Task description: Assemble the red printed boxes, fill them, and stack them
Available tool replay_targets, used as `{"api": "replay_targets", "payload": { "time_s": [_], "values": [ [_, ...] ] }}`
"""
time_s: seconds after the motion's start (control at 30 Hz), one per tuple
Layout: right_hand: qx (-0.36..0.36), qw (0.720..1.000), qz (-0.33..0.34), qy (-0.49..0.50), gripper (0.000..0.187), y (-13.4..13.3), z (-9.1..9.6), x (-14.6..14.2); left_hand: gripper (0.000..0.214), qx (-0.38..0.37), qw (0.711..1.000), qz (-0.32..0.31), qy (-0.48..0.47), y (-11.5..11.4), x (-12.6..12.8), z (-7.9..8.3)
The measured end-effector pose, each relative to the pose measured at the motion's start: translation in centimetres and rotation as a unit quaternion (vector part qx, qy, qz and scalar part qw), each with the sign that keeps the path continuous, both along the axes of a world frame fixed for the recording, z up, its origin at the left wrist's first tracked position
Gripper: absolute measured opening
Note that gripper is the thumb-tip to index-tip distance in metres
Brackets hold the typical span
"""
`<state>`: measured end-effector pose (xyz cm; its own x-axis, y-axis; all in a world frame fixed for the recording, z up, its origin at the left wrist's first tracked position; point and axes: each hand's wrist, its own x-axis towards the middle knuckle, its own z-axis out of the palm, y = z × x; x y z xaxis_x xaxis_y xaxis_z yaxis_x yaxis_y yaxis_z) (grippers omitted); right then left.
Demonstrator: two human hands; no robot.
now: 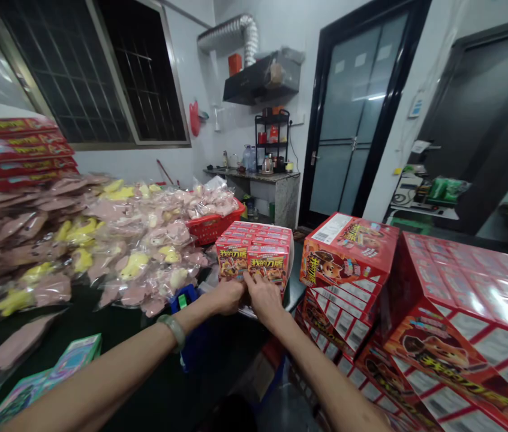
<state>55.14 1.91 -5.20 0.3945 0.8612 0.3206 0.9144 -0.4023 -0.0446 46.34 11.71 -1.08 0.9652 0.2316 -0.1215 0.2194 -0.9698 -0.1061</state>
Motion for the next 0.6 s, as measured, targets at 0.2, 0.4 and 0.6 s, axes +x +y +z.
{"api": "replay_targets", "payload": {
  "time_s": [0.2, 0.4, 0.6],
  "values": [
    [-0.019, 0.997, -0.068, -0.019, 0.042, 0.7, 0.6, -0.5, 0.032, 0.0, 0.998, 0.002, 0.07, -0.2, 0.5, 0.2],
    [-0.015, 0.994, -0.095, -0.054, 0.032, 1.2, 0.8, -1.2, 0.032, 0.005, 0.998, -0.004, 0.062, -0.3, 0.6, -0.7],
    [-0.029, 0.995, -0.015, -0.093, 0.019, 1.2, 0.6, -0.3, 0.033, -0.025, 1.0, -0.006, 0.015, 0.1, 0.8, -1.3]
  ]
}}
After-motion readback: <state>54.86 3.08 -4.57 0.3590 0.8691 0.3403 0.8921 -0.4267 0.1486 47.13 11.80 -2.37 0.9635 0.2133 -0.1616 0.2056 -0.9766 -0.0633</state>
